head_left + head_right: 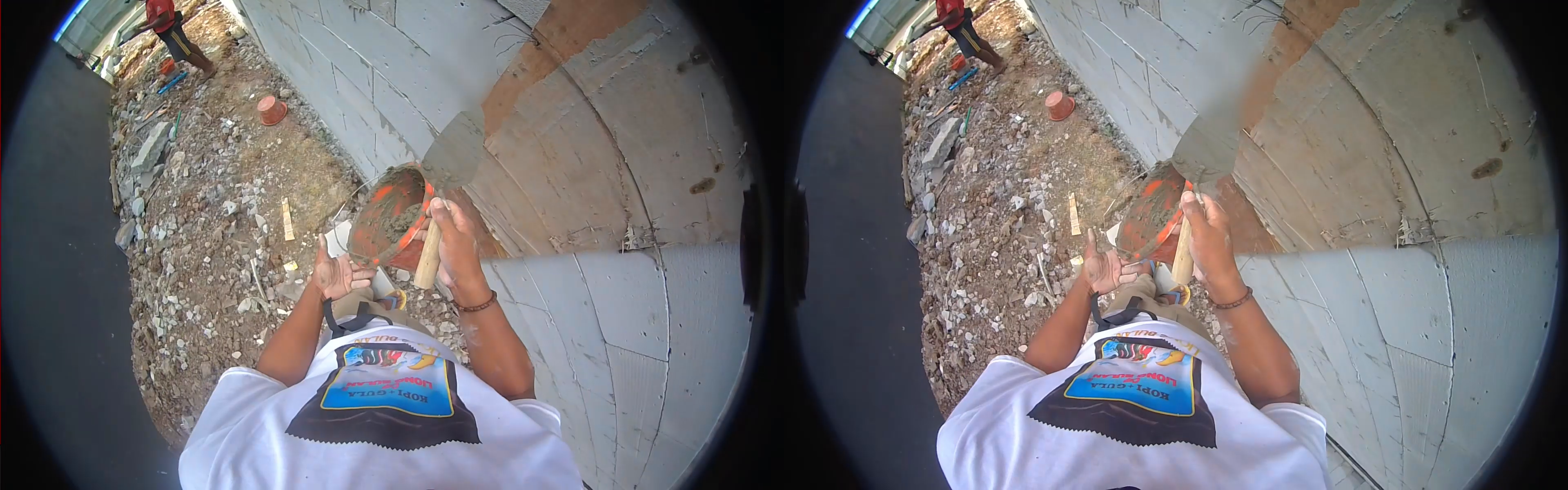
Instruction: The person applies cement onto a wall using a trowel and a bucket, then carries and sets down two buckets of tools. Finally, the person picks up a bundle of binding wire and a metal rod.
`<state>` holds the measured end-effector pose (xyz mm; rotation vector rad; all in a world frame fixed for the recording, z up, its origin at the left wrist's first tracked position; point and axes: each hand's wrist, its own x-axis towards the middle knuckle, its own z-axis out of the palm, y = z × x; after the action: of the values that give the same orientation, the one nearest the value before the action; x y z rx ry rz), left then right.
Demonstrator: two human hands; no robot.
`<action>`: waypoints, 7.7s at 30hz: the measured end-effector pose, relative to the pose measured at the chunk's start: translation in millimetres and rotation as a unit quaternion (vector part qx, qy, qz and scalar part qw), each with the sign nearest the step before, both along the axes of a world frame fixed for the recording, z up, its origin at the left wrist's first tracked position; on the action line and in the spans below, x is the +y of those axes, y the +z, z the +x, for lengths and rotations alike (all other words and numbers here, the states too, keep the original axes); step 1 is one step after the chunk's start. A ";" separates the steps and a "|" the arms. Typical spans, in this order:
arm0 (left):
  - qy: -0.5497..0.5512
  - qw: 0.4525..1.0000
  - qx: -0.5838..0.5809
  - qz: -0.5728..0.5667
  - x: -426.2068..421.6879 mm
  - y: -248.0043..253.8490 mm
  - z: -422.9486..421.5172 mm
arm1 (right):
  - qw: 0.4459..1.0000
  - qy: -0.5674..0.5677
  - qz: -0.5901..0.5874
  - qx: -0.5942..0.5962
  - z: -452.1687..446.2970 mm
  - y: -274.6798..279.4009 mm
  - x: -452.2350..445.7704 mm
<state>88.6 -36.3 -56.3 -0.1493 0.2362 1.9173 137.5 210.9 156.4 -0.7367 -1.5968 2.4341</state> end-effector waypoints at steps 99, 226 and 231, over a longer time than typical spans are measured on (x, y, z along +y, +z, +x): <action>0.032 0.705 0.460 -0.539 32.7 103.5 -58.7 | 0.720 0.367 0.544 -0.225 -40.1 -98.4 -11.0; -0.032 0.956 0.119 -0.265 101.2 190.4 42.2 | 0.551 -0.120 0.809 -0.169 88.6 567.7 126.3; -0.036 0.960 0.101 -0.257 98.1 166.4 40.3 | 0.050 -0.118 0.948 -0.292 34.7 523.8 101.9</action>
<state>128.9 61.8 110.0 -0.2854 0.8671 1.7624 172.2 312.8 680.2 -0.6939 -2.2203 -1.5353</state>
